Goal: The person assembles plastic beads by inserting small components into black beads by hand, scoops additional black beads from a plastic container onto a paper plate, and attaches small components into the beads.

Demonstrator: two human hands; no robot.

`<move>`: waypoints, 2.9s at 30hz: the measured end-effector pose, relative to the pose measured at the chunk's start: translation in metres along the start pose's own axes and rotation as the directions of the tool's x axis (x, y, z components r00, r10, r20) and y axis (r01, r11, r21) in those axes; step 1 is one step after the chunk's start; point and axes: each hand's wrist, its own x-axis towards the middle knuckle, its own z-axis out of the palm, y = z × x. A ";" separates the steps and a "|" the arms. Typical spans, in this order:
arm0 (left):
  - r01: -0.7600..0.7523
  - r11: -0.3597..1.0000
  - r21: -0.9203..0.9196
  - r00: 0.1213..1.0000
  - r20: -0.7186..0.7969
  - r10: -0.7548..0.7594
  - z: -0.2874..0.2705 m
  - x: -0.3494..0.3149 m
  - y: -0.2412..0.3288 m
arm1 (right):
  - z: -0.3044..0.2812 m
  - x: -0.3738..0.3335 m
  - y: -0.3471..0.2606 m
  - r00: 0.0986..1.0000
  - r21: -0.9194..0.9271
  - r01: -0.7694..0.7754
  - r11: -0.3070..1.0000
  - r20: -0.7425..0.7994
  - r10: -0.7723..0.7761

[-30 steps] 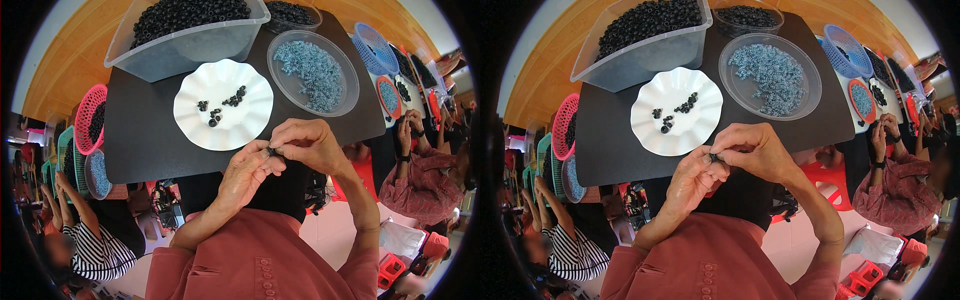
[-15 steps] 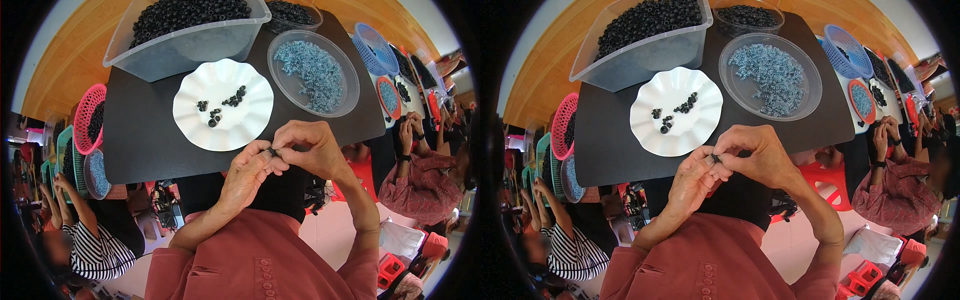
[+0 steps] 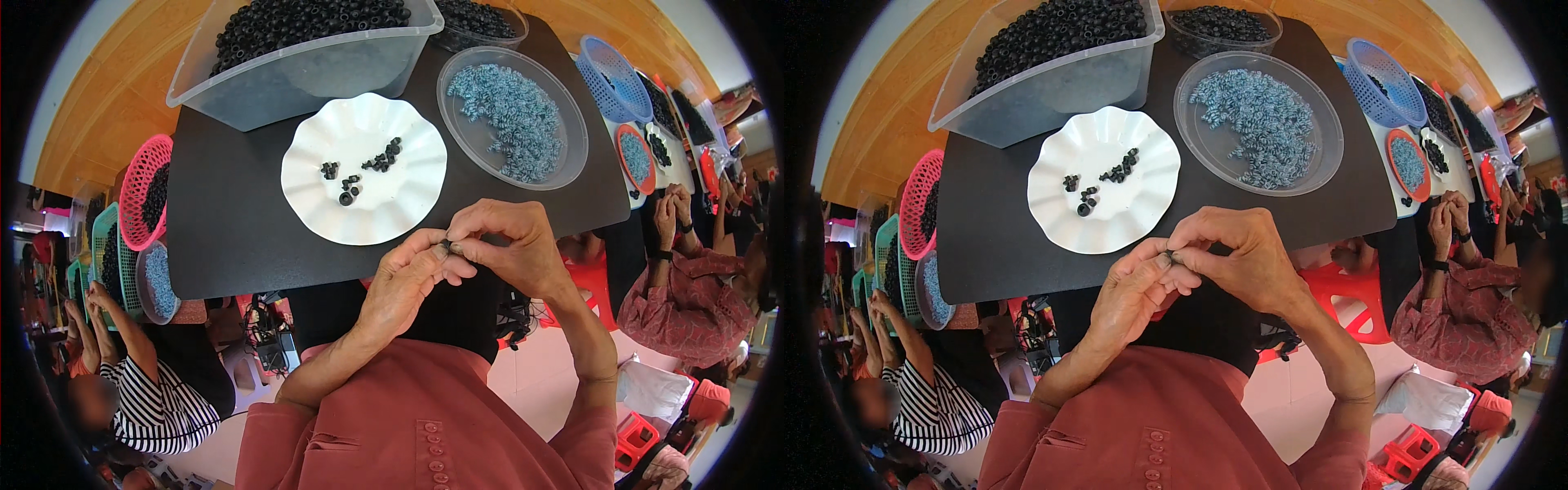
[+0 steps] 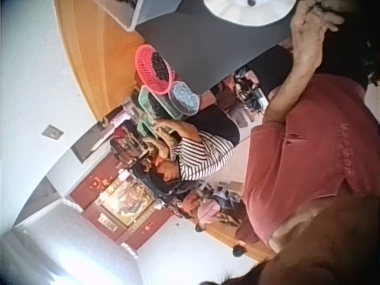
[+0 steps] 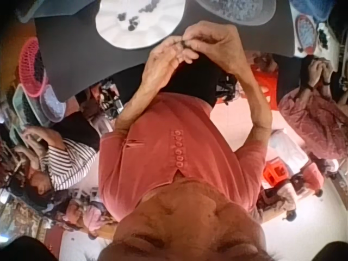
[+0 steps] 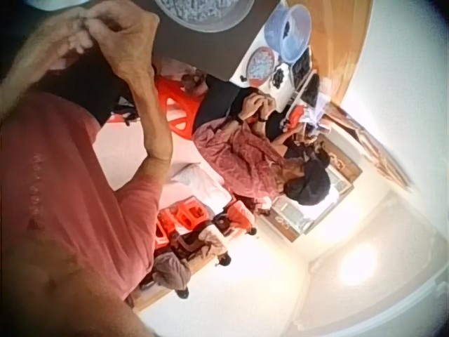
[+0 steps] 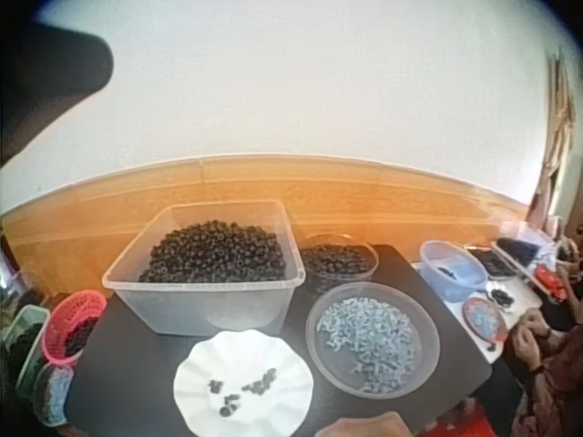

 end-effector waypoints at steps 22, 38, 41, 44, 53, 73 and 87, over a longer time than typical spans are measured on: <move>0.055 0.975 -0.217 0.998 0.034 -0.048 -0.007 0.004 0.001 | 0.021 -0.009 0.018 0.890 -0.665 0.383 0.642 0.079 -0.449; 0.014 0.982 -0.186 0.999 -0.038 -0.022 -0.002 0.001 0.003 | 0.031 -0.008 0.031 0.901 -0.537 0.347 0.769 -0.036 -0.432; 0.005 0.983 -0.183 0.999 0.044 0.003 -0.010 0.003 -0.001 | 0.029 -0.006 0.027 0.865 -0.612 0.405 0.679 0.015 -0.502; 0.024 0.990 -0.136 0.997 0.070 -0.015 -0.003 0.004 0.004 | 0.025 -0.006 0.025 0.863 -0.628 0.420 0.655 0.053 -0.503; 0.013 0.985 -0.172 0.995 0.102 0.004 -0.015 0.003 -0.005 | -0.063 0.113 0.000 0.897 -0.485 0.104 0.868 -0.332 -0.293; 0.023 0.997 -0.069 0.990 0.139 -0.013 -0.013 0.004 -0.001 | 0.021 0.110 0.016 0.908 -0.730 0.417 0.541 0.316 -0.274; -0.054 0.998 -0.018 0.985 0.160 0.056 -0.018 0.004 -0.011 | 0.066 0.110 0.012 0.763 -0.570 0.644 0.509 0.516 -0.388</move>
